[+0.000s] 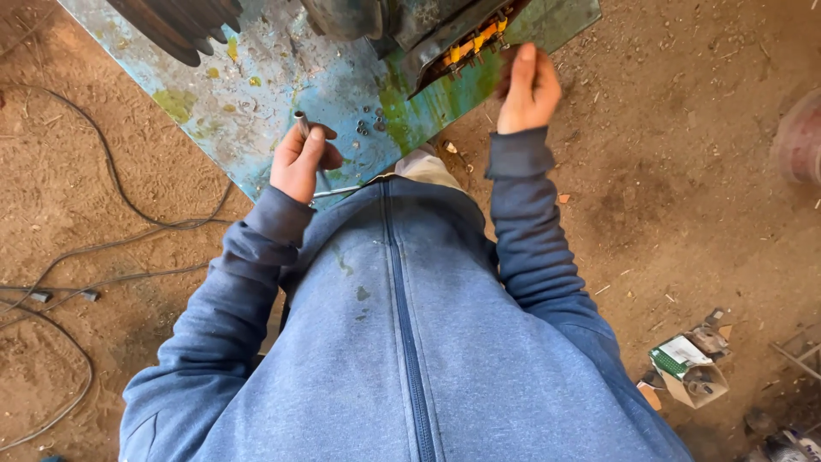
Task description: The person uses a T-handle wrench to tighten bolts on a yellow electrical component attached to a motor. They then place small metal washers onto the bolts by hand and continue tightening the bolts with the wrench.
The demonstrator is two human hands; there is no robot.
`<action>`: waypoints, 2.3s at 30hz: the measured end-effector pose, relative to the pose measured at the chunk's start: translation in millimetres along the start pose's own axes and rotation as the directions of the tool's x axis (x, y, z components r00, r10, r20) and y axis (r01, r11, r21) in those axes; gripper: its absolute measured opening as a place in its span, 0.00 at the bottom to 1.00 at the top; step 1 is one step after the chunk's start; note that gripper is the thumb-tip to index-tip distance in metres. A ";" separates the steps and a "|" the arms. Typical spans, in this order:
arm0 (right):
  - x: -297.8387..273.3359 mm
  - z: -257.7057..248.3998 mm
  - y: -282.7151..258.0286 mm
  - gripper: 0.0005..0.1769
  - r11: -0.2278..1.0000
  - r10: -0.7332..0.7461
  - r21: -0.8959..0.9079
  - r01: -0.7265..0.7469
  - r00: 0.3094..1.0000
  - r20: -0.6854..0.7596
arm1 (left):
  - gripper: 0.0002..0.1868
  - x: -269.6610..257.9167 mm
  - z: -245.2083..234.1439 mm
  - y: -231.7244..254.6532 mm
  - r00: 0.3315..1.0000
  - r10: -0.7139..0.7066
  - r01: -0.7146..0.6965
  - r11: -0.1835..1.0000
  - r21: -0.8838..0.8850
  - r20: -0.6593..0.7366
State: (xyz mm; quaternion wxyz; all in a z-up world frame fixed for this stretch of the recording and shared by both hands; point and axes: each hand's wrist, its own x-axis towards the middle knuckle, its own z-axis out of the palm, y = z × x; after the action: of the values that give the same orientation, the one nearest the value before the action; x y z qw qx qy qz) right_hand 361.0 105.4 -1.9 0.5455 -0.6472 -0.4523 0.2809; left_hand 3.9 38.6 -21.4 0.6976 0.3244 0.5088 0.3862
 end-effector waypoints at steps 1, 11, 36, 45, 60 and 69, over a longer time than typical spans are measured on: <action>5.1 2.3 2.9 0.22 1.000 -0.002 0.001 0.002 1.000 -0.002 | 0.16 1.8 1.8 15.7 1.000 0.003 -0.003 1.000 0.001 0.002; 3.7 22.4 -38.9 0.22 0.958 -0.009 0.285 -0.018 0.996 0.092 | 0.11 25.2 -15.9 41.2 0.969 0.248 -0.089 0.350 0.932 -0.001; -84.4 41.2 48.8 0.14 0.815 -0.247 -0.384 0.433 0.860 0.446 | 0.13 -2.5 20.9 17.2 0.978 0.106 -0.210 0.511 0.834 0.181; -53.7 16.3 36.4 0.09 0.953 -0.103 -0.265 0.149 0.978 0.180 | 0.13 -7.8 52.3 26.5 0.960 0.036 -0.247 0.586 0.772 0.279; 0.3 24.6 -39.0 0.14 0.906 -0.364 -0.248 0.344 0.930 -0.040 | 0.13 -8.9 38.1 22.7 0.958 0.027 -0.241 0.612 0.753 0.285; -2.7 27.0 -35.7 0.13 0.864 -0.413 -0.346 0.365 0.908 -0.073 | 0.14 -13.6 28.6 19.4 0.963 0.011 -0.217 0.624 0.751 0.269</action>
State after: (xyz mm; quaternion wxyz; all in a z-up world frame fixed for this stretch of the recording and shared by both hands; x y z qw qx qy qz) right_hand 326.7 115.0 25.4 0.5083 -0.6419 -0.5729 0.0389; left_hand 24.9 34.6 9.0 0.5204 0.6678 0.5156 0.1322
